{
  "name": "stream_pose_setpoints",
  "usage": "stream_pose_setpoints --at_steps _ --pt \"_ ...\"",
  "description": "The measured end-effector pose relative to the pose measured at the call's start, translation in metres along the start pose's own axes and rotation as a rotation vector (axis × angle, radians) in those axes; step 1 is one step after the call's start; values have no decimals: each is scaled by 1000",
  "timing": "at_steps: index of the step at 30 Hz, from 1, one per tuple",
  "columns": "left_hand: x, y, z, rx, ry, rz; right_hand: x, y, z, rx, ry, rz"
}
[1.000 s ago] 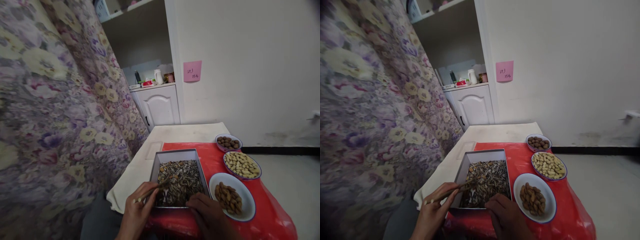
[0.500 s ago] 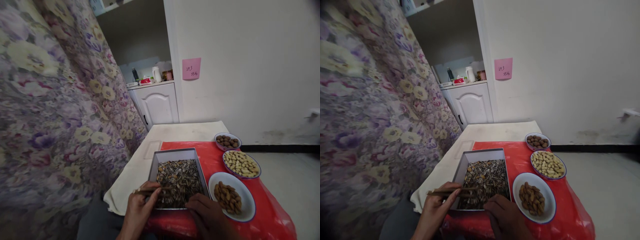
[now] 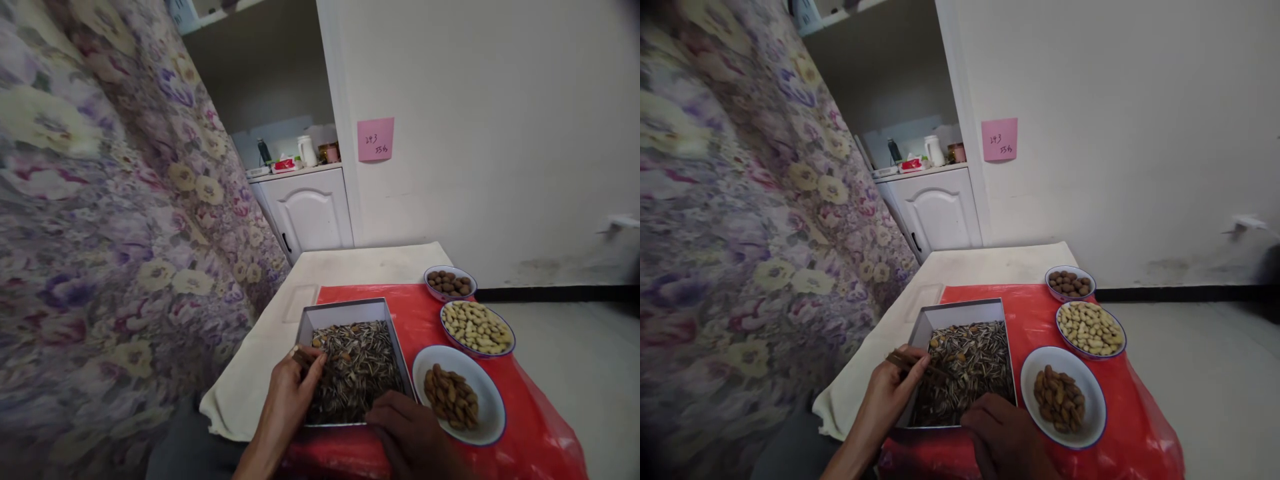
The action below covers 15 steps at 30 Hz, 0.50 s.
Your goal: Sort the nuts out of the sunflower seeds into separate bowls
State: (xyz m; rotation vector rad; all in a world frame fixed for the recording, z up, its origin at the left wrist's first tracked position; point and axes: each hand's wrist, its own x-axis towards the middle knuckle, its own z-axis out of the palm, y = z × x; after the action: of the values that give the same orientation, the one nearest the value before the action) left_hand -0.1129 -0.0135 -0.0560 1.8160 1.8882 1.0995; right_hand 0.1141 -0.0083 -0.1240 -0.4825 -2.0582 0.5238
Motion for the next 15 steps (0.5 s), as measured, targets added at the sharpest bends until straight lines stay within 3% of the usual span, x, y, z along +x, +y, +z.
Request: stream_pose_setpoints --at_steps 8,15 --pt "4 -5 -1 -116 -10 -130 1 -1 0 14 6 4" --pt "5 2 -15 -178 136 -115 2 -3 -1 6 -4 21"
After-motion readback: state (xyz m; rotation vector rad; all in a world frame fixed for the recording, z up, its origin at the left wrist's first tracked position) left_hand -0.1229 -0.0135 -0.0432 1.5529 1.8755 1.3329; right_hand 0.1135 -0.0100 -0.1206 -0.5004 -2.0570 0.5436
